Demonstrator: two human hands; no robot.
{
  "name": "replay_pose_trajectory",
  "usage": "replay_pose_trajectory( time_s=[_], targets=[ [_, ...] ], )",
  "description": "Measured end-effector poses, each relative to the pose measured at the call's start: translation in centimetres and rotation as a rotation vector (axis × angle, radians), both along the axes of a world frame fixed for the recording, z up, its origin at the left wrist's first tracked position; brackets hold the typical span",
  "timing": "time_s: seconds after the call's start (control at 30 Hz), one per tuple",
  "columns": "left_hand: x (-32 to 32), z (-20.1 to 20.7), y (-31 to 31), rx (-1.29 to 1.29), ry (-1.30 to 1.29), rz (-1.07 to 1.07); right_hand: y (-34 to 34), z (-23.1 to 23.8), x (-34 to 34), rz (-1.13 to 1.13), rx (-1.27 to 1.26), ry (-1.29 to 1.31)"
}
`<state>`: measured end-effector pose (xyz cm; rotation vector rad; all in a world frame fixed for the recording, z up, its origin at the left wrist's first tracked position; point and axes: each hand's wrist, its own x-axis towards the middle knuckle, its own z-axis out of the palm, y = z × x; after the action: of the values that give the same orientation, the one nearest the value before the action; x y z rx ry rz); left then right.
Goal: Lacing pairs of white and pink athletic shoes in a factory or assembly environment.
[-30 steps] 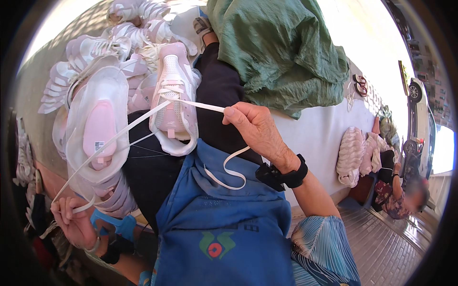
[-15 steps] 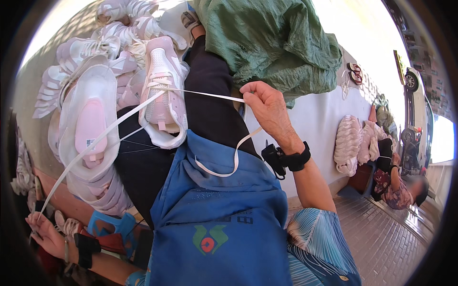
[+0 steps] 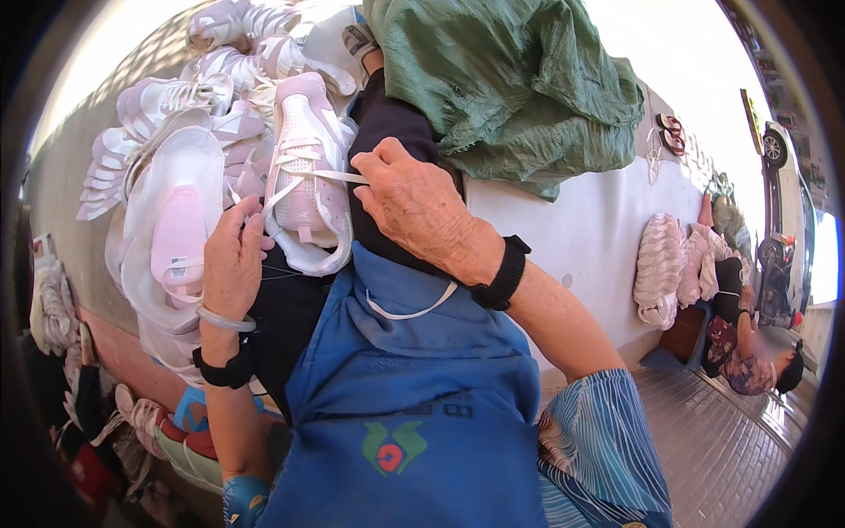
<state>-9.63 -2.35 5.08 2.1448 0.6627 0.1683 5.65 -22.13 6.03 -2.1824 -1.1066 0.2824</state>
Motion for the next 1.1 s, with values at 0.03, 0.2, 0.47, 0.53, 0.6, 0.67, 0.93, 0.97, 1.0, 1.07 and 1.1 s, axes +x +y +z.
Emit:
replay_pose_trajectory(
  time_s=[0.03, 0.2, 0.47, 0.53, 0.6, 0.67, 0.93, 0.97, 1.0, 1.07, 1.1],
  targets=[
    [0.3, -0.2, 0.6, -0.005, 0.091, -0.025, 0.0, -0.6, 0.1, 0.057, -0.077, -0.041],
    [1.7, 0.7, 1.0, -0.188, 0.22, 0.007, -0.9, -1.4, 1.5, 0.167, -0.079, -0.153],
    [2.6, 0.2, 2.0, 0.139, 0.091, -0.06, -1.8, 0.9, 1.5, 0.263, -0.088, -0.444],
    [2.8, 0.7, 2.3, 0.127, 0.062, -0.024, -1.1, 2.2, 2.0, 0.154, -0.034, -0.486],
    [3.6, 1.3, 2.7, 0.314, 0.073, -0.081, -1.3, 2.2, 2.4, 0.186, -0.05, -0.497],
    [3.5, -1.4, 3.0, 0.448, 0.126, -0.145, -2.0, 0.5, 2.7, 0.232, -0.227, -0.358],
    [3.2, 1.4, 1.1, 0.008, -0.055, 0.214, -2.7, 3.0, -0.2, 0.246, 0.014, 0.213],
    [2.9, 1.7, 0.8, -0.008, -0.177, 0.255, -3.0, 3.5, -1.4, 0.343, -0.084, 0.357],
    [2.3, 2.0, 0.7, -0.006, -0.176, 0.256, -3.2, 4.0, -2.5, 0.476, -0.276, 0.334],
    [1.4, 2.1, 0.6, -0.114, -0.151, 0.254, -4.0, 3.6, -4.2, 0.558, -0.432, 0.241],
    [0.9, 2.7, 0.5, -0.203, -0.025, 0.242, -4.0, 3.0, -4.9, 0.574, -0.463, 0.209]
  ],
)
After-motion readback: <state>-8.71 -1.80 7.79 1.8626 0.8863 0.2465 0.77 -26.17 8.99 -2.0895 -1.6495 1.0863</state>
